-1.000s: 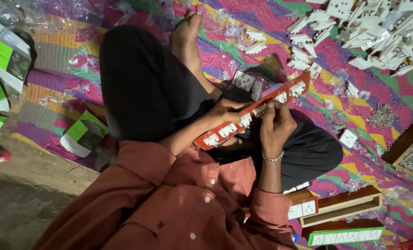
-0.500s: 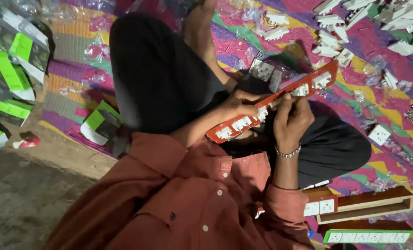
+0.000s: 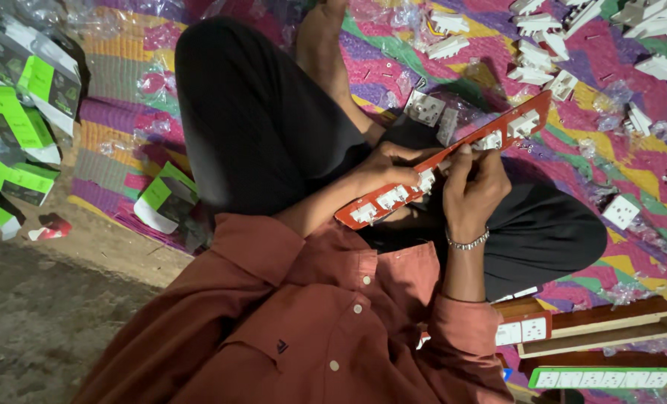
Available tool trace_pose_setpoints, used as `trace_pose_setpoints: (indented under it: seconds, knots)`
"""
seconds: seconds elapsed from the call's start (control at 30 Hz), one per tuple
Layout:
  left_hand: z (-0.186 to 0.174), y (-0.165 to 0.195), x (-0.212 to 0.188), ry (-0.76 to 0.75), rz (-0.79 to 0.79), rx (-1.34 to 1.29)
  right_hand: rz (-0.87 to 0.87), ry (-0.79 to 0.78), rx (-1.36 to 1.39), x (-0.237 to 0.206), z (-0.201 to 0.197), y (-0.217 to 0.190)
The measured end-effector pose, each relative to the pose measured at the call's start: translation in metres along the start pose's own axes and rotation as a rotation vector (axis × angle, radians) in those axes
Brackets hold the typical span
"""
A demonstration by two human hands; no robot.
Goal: The person sits on a mat and assembles white electrical socket modules into a red multi-gang backbox. They place the modules into the frame, then insert and tighten screws to secure them. The person repeats this process for multiple units, handling loose screws and finished assemblies.
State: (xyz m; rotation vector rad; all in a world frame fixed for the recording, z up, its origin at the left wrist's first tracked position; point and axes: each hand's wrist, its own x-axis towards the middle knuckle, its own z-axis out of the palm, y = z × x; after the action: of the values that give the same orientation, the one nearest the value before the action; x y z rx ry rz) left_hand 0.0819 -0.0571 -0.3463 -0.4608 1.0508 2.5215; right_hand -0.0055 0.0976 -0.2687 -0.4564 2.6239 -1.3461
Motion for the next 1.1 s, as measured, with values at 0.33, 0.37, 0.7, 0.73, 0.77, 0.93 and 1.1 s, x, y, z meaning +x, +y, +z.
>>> trace_pose_setpoints:
  seconds: [0.33,0.37,0.7,0.73,0.77,0.93,1.1]
  knots:
    - [0.009,0.016,-0.009,-0.001,-0.013,-0.038,-0.186,0.008,-0.081,-0.004,0.002,-0.003]
    - [0.008,0.017,-0.008,0.009,-0.023,-0.037,-0.213,0.000,-0.083,-0.005,0.003,-0.004]
    - [0.011,0.012,-0.006,0.071,-0.050,-0.128,-0.184,0.014,-0.094,-0.006,0.012,-0.002]
    - [0.010,0.012,-0.005,0.072,-0.058,-0.189,-0.207,0.017,-0.106,-0.006,0.012,-0.002]
    - [0.009,0.012,-0.006,0.083,-0.057,-0.159,-0.228,0.019,-0.117,-0.006,0.012,-0.003]
    - [0.010,0.006,-0.005,0.076,-0.009,-0.041,-0.135,0.038,-0.123,-0.003,0.015,-0.005]
    - [0.009,0.005,-0.005,0.086,-0.065,-0.162,-0.061,0.008,-0.027,-0.003,0.009,-0.004]
